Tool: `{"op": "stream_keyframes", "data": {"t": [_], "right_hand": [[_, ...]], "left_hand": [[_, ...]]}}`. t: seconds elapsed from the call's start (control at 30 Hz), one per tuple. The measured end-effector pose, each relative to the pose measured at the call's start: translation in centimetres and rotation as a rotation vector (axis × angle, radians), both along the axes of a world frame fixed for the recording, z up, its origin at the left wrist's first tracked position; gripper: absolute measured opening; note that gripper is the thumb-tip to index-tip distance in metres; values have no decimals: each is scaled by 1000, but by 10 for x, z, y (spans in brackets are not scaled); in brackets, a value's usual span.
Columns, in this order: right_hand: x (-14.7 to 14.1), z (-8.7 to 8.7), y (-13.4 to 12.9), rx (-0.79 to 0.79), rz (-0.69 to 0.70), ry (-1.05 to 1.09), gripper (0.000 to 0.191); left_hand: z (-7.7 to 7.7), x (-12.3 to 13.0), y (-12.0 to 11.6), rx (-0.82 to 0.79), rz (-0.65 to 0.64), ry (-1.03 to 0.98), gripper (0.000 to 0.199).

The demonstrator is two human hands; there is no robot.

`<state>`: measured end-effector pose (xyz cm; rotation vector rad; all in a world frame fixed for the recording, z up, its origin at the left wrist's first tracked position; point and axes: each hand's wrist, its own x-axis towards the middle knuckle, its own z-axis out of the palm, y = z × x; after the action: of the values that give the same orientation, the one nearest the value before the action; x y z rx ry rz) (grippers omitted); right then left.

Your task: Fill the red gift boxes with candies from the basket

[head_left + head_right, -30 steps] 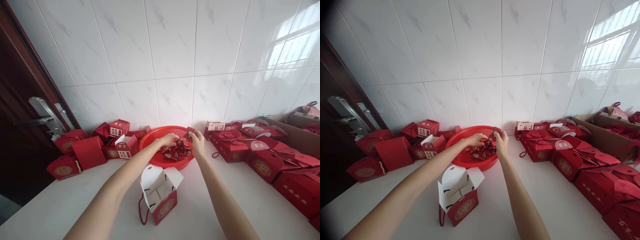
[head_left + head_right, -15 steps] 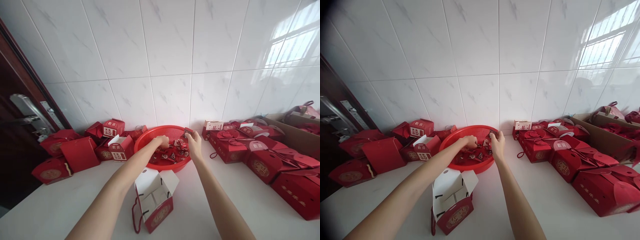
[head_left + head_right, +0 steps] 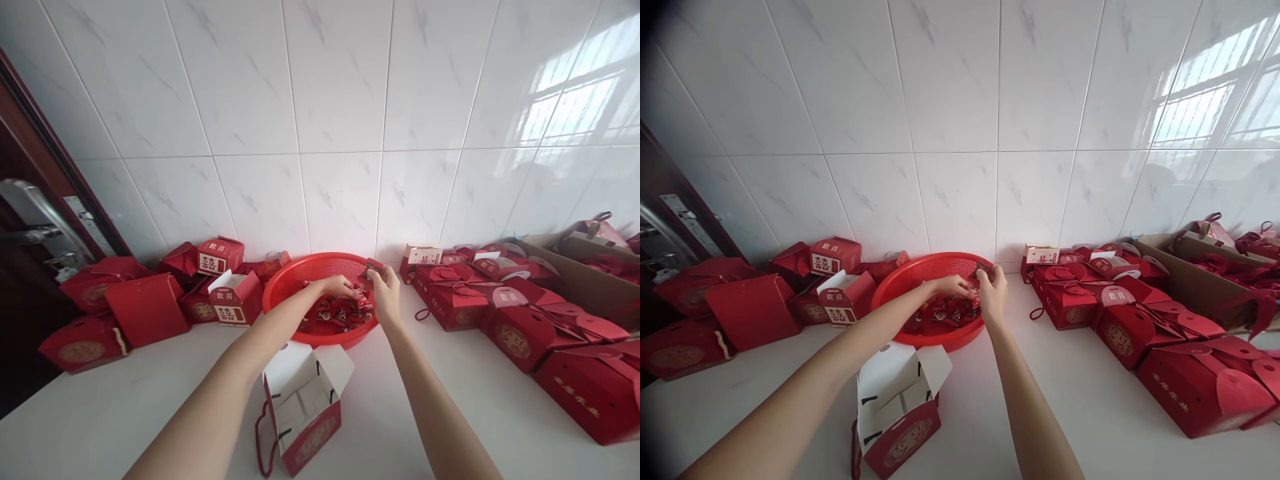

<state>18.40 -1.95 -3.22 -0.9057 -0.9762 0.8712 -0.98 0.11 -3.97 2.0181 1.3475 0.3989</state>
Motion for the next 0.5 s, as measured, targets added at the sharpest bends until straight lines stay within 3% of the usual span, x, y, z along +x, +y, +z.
{"op": "stream_keyframes", "data": {"t": [0.27,0.5], "right_hand": [[-2,8,-7,-17,35,39,10],[-1,7,-6,-5,50,17,12]], "left_hand": [[48,14,47,-180,-98,129,26],[57,5,44,-190,-92,-19,27]]}}
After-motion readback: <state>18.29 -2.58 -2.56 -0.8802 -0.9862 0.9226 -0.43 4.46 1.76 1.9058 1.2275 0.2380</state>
